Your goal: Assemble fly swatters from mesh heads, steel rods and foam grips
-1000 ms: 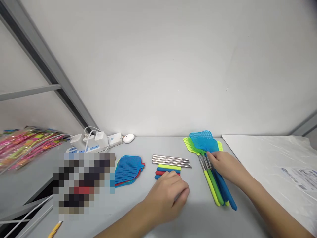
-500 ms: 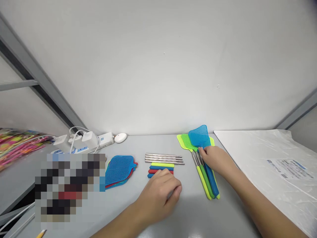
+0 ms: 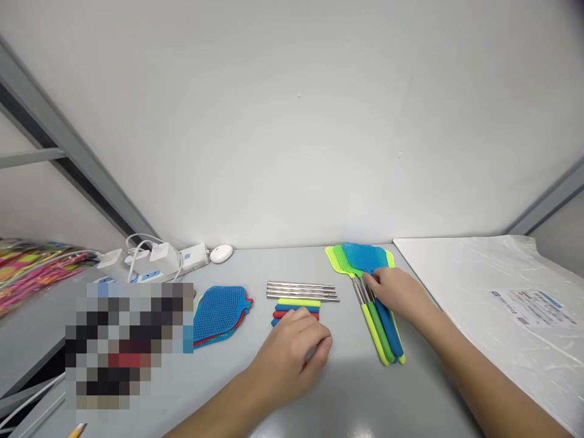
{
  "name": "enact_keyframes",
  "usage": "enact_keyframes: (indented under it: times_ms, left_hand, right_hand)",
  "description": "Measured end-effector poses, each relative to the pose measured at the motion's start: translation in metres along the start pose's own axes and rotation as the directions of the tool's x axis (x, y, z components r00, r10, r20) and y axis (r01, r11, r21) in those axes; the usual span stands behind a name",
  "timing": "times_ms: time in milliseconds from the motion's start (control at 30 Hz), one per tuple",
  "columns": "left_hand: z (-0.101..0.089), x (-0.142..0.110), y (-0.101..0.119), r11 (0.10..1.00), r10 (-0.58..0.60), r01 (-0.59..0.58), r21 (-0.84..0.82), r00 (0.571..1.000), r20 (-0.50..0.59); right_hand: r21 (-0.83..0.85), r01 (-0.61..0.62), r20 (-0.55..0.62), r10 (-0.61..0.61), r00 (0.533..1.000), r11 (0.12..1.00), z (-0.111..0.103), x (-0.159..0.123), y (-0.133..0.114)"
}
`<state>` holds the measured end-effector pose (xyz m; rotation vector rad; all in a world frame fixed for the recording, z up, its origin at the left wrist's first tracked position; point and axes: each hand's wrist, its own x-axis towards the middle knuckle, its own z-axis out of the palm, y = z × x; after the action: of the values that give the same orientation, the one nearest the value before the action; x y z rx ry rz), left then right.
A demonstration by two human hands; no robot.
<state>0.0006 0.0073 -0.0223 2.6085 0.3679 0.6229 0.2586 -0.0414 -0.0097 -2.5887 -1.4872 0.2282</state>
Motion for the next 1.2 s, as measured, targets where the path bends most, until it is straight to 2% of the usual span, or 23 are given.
enact_keyframes:
  times_ms: [233,333,400,533,667,800,900,1033,1200]
  left_hand:
    - [-0.011,0.002,-0.009,0.991,0.003,-0.002,0.136,1.0,-0.011]
    - [-0.029,0.005,-0.017,0.972,-0.007,-0.001,0.235,0.999,0.034]
    - [-0.045,0.007,-0.023,0.956,-0.06,0.045,0.289,0.997,0.043]
    - [-0.064,0.004,-0.024,0.925,-0.152,0.134,0.356,0.988,0.025]
    - [-0.057,-0.005,-0.014,0.912,-0.147,0.106,0.395,0.987,0.073]
    - [-0.043,-0.009,-0.014,0.898,-0.128,0.074,0.434,0.987,0.097]
    - [-0.038,-0.01,-0.02,0.886,-0.121,0.056,0.46,0.986,0.111]
    - [-0.029,-0.011,-0.025,0.874,-0.109,0.046,0.485,0.989,0.102]
    - [-0.016,-0.012,-0.026,0.871,-0.042,-0.005,0.49,0.996,0.084]
  right_hand:
    - [0.004,0.013,-0.045,-0.013,0.999,1.0,-0.004,-0.001,0.001]
    - [0.006,0.03,-0.082,-0.03,0.996,1.0,-0.005,-0.003,-0.002]
    - [0.013,0.064,-0.095,-0.062,0.994,0.998,-0.002,-0.008,-0.008]
    - [0.042,0.195,-0.132,-0.188,0.973,0.98,0.008,-0.022,-0.021]
    - [0.072,0.356,-0.179,-0.339,0.924,0.932,0.024,-0.027,-0.026]
    - [0.016,0.463,-0.159,-0.455,0.876,0.886,0.037,-0.014,-0.035]
    - [-0.001,0.528,-0.121,-0.524,0.843,0.849,0.037,-0.003,-0.054]
    - [0.057,0.63,-0.072,-0.626,0.776,0.774,0.029,0.008,-0.082]
    - [0.111,0.679,0.016,-0.685,0.729,0.725,0.029,0.019,-0.091]
